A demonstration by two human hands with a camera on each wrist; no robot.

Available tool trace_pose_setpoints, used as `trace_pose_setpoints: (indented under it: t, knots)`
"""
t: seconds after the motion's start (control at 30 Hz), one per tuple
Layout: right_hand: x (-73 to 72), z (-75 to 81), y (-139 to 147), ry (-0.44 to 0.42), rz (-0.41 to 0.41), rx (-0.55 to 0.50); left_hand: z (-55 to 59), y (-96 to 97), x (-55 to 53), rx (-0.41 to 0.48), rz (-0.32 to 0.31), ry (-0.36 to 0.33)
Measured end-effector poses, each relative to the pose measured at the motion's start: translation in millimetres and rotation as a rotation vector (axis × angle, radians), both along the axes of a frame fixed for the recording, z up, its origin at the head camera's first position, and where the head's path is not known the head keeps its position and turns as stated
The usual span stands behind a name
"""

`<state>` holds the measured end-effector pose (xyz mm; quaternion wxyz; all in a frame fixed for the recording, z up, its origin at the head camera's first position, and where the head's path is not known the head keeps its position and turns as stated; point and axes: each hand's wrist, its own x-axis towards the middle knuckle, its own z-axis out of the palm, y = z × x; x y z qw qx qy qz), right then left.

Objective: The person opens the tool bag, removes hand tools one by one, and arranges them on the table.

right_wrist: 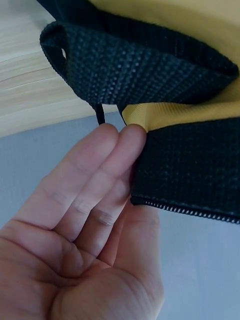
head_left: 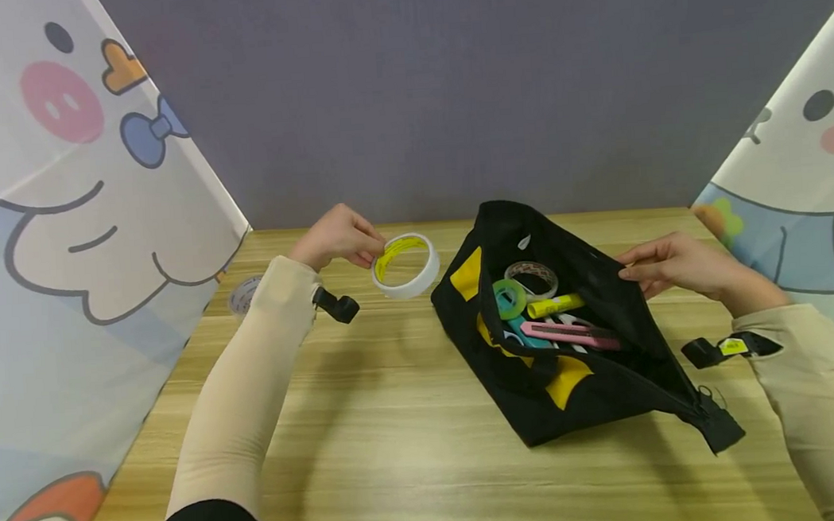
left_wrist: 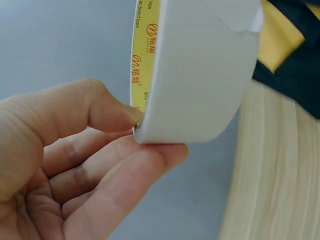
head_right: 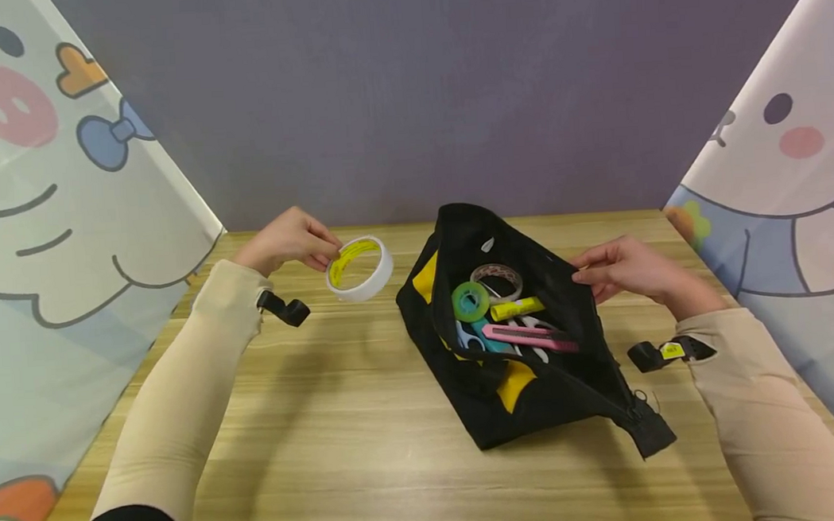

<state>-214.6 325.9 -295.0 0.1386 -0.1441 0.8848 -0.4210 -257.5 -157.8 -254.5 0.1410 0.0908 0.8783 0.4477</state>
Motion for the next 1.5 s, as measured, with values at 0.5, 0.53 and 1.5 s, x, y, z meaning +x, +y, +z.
trace_pose_setpoints:
  t: [0.5, 0.53, 1.5]
  knots:
    - [-0.2, -1.1, 0, -0.003, -0.007, 0.015, -35.1, -90.8, 3.3, 0.024, 0.155, -0.047]
    - [-0.2, -1.1, 0, -0.003, -0.007, 0.017, -37.9, -96.2, 3.5, 0.027, 0.164, -0.055]
    - [1.7, -0.9, 0, 0.005, -0.006, 0.006, -87.8, -126.3, -4.6, -0.516, 0.184, -0.014]
